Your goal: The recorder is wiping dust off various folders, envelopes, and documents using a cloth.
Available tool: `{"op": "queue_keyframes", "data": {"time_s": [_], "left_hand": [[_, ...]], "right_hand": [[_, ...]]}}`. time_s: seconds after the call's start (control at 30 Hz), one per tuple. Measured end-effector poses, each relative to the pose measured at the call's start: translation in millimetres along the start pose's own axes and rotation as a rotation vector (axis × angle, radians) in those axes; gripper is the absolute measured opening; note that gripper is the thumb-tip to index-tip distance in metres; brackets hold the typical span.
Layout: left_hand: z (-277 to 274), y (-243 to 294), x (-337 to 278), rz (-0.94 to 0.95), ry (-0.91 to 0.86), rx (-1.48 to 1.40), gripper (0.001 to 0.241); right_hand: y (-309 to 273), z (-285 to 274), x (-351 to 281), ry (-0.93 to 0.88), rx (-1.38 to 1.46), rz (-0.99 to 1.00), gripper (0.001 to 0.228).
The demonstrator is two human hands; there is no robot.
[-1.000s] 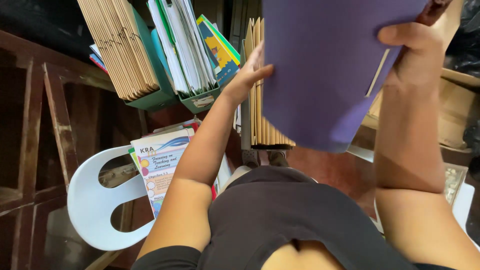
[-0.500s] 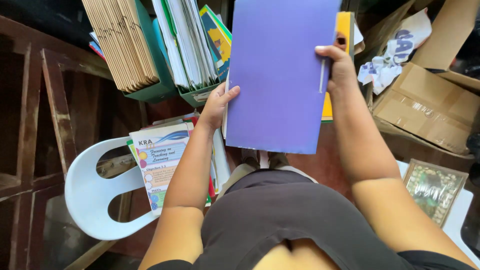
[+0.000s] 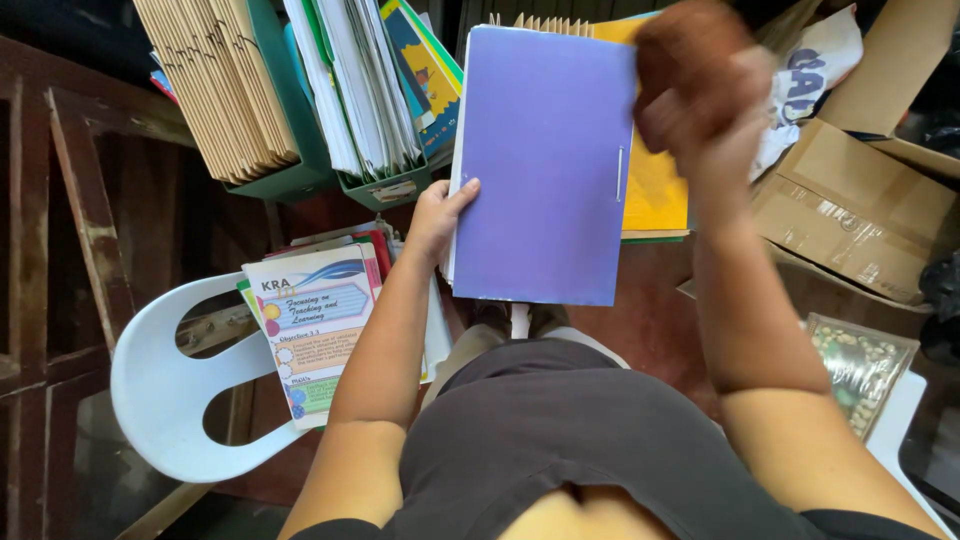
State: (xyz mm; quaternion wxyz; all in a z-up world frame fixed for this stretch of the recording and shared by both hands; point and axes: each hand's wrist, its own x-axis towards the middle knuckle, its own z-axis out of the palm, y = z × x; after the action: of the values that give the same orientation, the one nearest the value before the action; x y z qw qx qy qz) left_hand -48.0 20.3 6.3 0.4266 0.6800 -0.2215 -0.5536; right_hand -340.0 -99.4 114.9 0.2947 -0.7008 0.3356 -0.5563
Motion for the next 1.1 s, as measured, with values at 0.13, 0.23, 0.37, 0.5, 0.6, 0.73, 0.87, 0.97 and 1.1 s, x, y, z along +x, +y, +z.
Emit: {"op": "queue_keyframes", "data": {"time_s": [0.13,0.23,0.37,0.5,0.6,0.73,0.87,0.97,1.1], "left_hand": [[-23.8,-52.2,43.7,0.021,-0.103,-0.061,0.08],[-27.1,-44.0,26.6,0.072,-0.21,-0.097,0.096],[-18.5,-20.0,4.7,0.094,-0.16,-0.151,0.09],[-11.5,-11.5,-1.1,0.102,-0.164,-0.179,0.084],[-11.3,-12.9,0.3,0.094,-0.132,-0.191,0.084],[-12.9,-30.7,7.5,0.086,-0.149,-0.218,0.085],[-13.8,-48.1,20.4,0.216,-0.081,-0.138,0.078],[-12.1,-31.7,9.8,0.126,-0.103,-0.136,0.081],[-7.6,-18.1,-2.6,0.087,-0.123,-0.178,0.081]], "right_hand": [[-11.6,58.4,-69.3,-0.342,0.311,0.45,0.051],[27.9,84.3,-114.2,-0.639,-0.589,-0.213,0.081],[83.0,87.8,-46.5,-0.383,-0.663,-0.344,0.053],[160.0,87.2,-2.6,-0.316,-0.803,0.028,0.052],[139.5,106.3,-10.6,-0.281,-0.865,-0.154,0.045],[43.0,126.2,-51.8,-0.458,-0.632,-0.322,0.048],[31.9,142.2,-53.8,-0.618,-0.479,-0.369,0.041],[61.1,146.8,-18.4,-0.51,-0.517,-0.355,0.038],[130.3,122.9,11.7,-0.251,-0.786,-0.157,0.034]]}}
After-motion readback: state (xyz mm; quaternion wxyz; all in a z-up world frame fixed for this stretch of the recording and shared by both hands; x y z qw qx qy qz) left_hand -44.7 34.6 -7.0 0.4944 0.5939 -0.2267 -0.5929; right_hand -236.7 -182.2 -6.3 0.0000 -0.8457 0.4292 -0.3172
